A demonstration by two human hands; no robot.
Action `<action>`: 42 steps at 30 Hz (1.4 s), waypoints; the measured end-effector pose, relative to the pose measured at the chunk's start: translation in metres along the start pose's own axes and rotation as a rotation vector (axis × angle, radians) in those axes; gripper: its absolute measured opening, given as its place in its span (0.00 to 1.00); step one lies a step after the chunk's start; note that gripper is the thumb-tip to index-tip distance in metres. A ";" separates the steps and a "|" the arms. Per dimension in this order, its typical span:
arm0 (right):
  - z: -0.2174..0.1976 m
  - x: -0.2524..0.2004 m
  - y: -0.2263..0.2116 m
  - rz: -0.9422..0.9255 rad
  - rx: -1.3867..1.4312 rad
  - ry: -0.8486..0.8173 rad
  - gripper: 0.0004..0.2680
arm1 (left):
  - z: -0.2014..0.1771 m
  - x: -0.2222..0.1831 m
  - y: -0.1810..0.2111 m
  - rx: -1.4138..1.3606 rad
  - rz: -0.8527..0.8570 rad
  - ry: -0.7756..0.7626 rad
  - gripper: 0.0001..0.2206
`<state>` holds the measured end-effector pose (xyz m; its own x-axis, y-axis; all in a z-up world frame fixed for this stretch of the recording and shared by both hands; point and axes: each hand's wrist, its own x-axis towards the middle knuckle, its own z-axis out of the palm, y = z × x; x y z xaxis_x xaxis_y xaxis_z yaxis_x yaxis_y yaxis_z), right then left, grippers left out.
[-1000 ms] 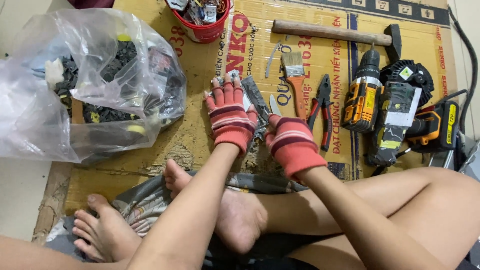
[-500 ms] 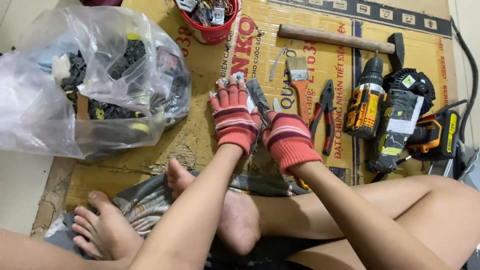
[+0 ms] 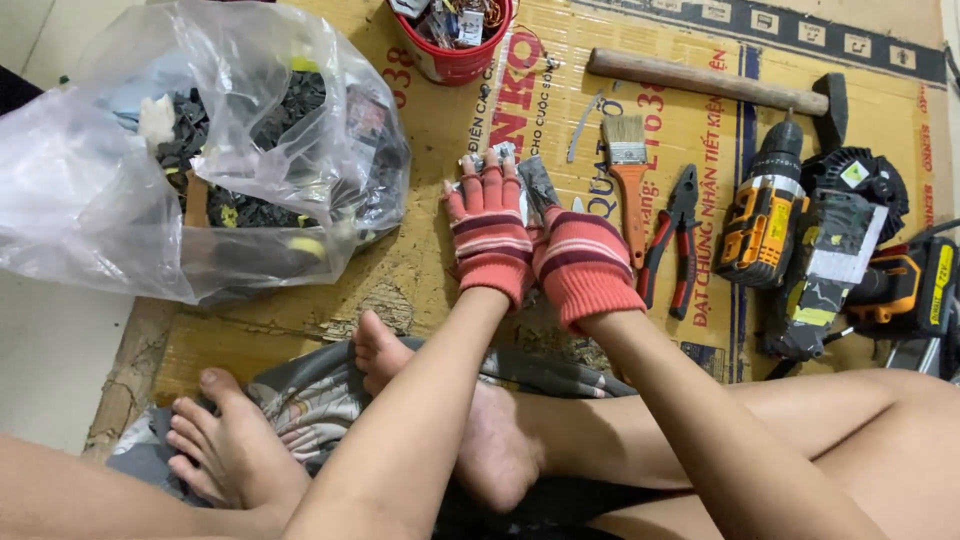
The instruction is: Cleaning and scraping residue from a metal component using various hand tools while sitting on the floor.
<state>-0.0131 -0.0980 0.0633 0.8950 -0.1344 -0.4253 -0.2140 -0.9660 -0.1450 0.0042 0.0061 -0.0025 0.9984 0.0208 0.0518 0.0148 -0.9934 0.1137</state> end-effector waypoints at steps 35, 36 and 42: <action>-0.097 0.030 0.001 0.049 0.451 -0.051 0.17 | -0.030 -0.006 -0.004 -0.187 -0.013 -0.023 0.37; -0.099 0.010 0.000 0.067 0.453 -0.044 0.17 | -0.033 -0.006 -0.004 -0.195 0.004 -0.028 0.37; -0.059 -0.055 0.043 0.123 0.420 0.013 0.18 | -0.040 -0.005 0.003 -0.098 0.003 -0.122 0.35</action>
<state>-0.0486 -0.1449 0.1338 0.8572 -0.2483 -0.4511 -0.4575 -0.7694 -0.4458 -0.0033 0.0077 0.0371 0.9977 -0.0022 -0.0683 0.0123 -0.9776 0.2103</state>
